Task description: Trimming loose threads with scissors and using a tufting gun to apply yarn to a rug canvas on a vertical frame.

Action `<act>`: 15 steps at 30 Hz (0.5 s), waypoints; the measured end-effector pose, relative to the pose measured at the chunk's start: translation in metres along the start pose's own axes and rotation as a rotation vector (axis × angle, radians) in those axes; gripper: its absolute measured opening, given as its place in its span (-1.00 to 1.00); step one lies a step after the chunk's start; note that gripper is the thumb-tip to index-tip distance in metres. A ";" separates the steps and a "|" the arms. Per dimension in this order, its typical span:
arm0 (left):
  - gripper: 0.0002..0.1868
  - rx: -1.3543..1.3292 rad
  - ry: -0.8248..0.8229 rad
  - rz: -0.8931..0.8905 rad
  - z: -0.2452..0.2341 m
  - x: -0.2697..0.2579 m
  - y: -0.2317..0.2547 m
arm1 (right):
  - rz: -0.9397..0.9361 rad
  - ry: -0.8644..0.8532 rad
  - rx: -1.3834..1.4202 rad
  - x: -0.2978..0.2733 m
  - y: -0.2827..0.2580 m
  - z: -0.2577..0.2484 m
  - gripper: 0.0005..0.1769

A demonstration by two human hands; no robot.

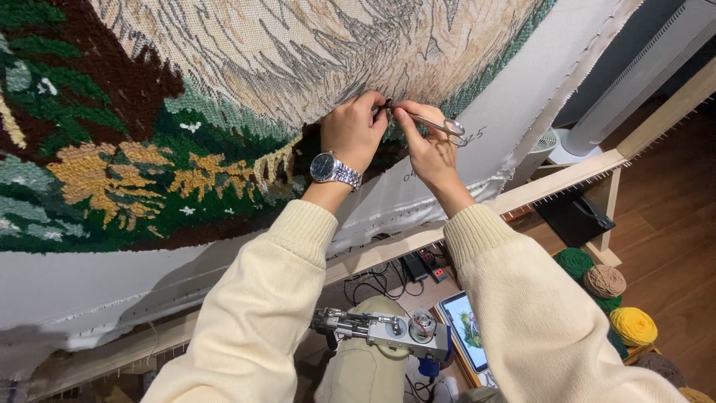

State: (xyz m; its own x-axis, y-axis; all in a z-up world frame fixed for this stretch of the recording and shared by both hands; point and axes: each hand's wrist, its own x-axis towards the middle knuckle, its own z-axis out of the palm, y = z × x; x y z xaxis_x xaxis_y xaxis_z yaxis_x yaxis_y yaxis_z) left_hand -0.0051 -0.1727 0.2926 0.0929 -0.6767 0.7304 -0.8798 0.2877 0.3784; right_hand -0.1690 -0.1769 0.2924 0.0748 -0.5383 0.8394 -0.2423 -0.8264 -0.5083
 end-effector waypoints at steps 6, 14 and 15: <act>-0.84 0.016 -0.006 -0.011 0.007 -0.001 -0.004 | -0.029 -0.014 -0.049 -0.001 0.003 -0.002 -0.86; -0.84 0.046 0.013 -0.022 0.007 -0.002 -0.002 | 0.007 -0.016 0.010 0.000 -0.006 -0.004 -0.87; -0.84 0.070 0.033 -0.033 0.006 -0.001 -0.001 | 0.097 -0.040 0.033 0.000 -0.011 -0.008 -0.84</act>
State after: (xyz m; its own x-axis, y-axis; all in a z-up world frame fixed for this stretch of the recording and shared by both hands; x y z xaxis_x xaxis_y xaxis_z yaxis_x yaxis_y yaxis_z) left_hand -0.0073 -0.1761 0.2882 0.1372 -0.6617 0.7371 -0.9064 0.2162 0.3628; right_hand -0.1739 -0.1665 0.2999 0.0913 -0.6219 0.7777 -0.2180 -0.7745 -0.5938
